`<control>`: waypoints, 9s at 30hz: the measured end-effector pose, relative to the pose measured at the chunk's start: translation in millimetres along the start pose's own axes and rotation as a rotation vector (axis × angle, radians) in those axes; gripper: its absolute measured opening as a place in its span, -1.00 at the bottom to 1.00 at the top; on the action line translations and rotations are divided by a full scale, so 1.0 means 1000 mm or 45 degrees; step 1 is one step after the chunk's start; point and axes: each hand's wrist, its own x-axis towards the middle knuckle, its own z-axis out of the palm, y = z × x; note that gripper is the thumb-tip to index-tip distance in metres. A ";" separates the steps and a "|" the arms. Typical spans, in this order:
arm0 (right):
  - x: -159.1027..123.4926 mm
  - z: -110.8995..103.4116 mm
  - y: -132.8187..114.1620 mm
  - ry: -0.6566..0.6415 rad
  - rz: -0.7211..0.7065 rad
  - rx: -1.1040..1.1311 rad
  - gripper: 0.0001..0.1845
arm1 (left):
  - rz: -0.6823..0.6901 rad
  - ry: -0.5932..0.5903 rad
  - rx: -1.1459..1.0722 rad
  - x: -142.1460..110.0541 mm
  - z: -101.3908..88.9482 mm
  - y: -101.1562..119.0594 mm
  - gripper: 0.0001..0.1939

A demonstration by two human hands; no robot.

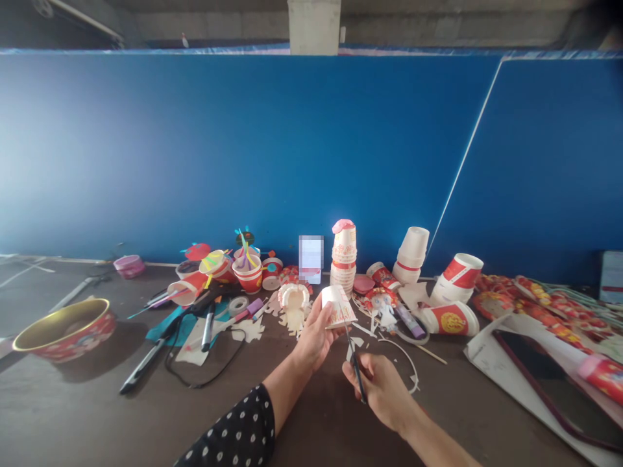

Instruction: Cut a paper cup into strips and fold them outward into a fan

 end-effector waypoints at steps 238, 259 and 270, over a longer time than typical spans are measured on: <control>0.004 -0.028 0.001 0.593 0.080 -1.293 -0.67 | -0.200 0.016 0.426 0.013 -0.024 0.003 -0.63; 0.001 -0.024 -0.006 0.554 0.040 -1.301 -0.61 | -0.154 0.037 0.369 0.017 -0.027 0.001 -0.58; 0.000 -0.023 -0.008 0.542 0.016 -1.240 -0.60 | -0.154 0.065 0.341 0.017 -0.026 0.003 -0.59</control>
